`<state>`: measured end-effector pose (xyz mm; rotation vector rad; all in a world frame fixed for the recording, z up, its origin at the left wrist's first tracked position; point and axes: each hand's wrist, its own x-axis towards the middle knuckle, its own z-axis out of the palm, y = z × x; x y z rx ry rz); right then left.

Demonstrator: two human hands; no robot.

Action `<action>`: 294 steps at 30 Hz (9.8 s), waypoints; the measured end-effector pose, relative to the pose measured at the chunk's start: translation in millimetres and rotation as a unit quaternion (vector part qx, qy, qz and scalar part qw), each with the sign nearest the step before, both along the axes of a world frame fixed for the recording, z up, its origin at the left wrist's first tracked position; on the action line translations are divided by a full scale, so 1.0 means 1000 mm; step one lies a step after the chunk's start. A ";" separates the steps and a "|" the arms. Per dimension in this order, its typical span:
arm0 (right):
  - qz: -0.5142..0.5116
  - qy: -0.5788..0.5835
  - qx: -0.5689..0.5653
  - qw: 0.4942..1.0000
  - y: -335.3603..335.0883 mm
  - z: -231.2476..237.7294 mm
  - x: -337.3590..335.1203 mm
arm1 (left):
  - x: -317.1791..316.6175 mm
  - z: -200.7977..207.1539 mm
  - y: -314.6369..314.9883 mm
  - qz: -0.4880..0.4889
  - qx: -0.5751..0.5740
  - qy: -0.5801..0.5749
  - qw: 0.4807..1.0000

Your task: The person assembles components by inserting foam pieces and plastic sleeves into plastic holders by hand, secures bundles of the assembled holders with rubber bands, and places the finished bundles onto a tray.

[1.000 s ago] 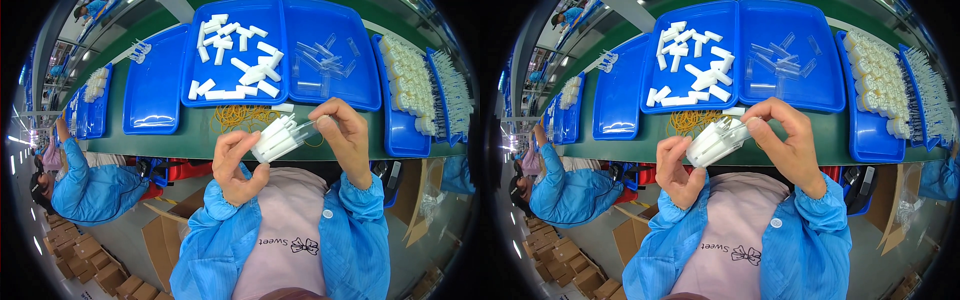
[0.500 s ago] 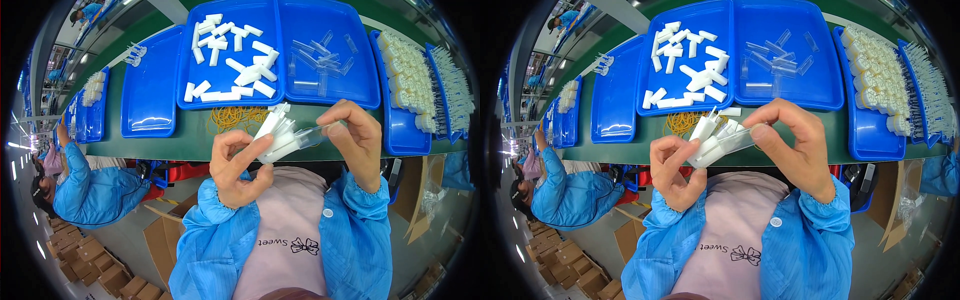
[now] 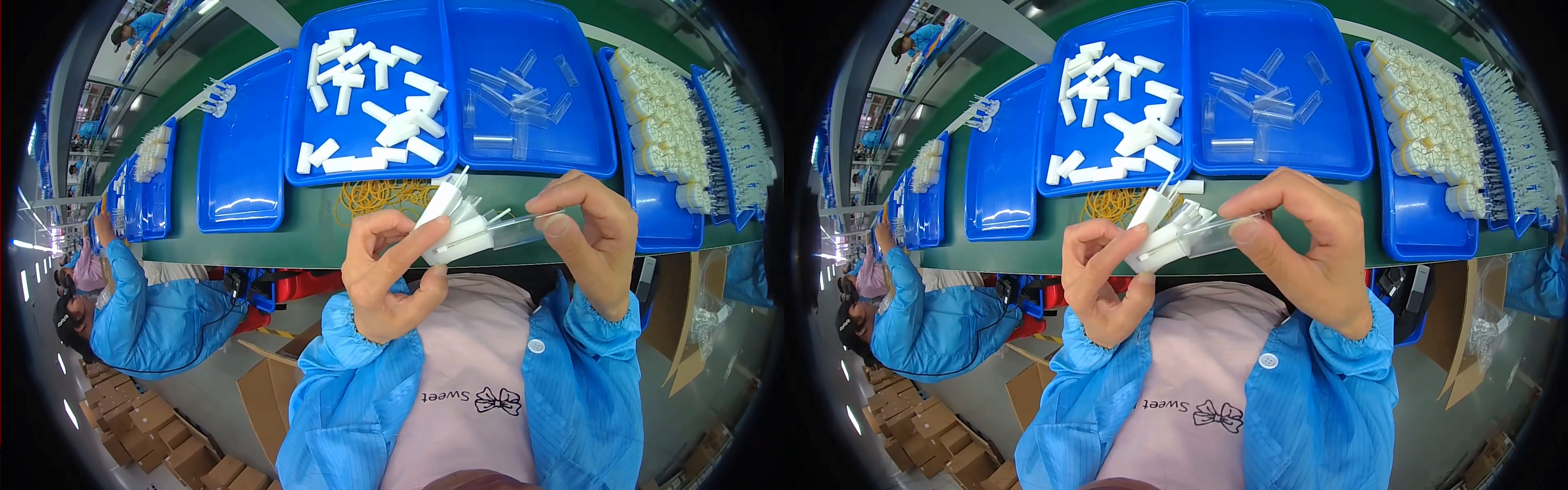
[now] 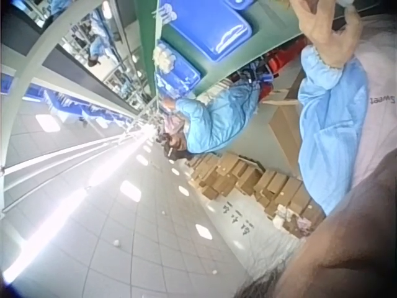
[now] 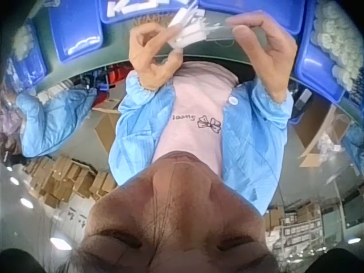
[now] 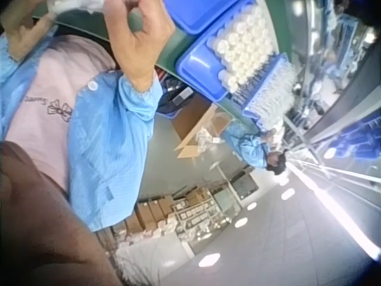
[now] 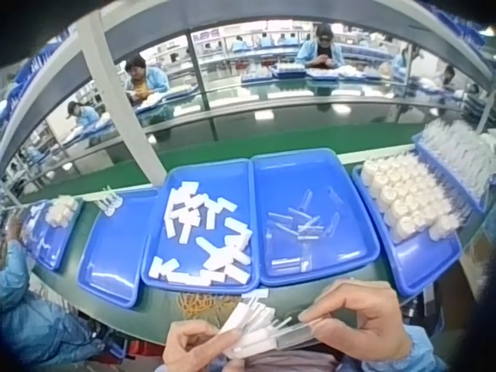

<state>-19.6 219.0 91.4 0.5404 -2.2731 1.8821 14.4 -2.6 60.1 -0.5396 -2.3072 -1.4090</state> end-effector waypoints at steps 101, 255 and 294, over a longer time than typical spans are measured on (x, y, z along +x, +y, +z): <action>0.001 0.107 0.184 0.977 -0.002 -0.056 -0.064 | -0.008 -0.048 0.005 -0.163 0.556 -0.450 0.680; -0.038 0.084 0.363 0.927 0.001 -0.103 -0.001 | 0.000 -0.072 -0.015 -0.138 0.611 -0.418 0.658; 0.173 0.265 0.269 0.909 -0.004 -0.040 0.040 | 0.000 -0.044 0.005 -0.215 0.297 -0.314 0.876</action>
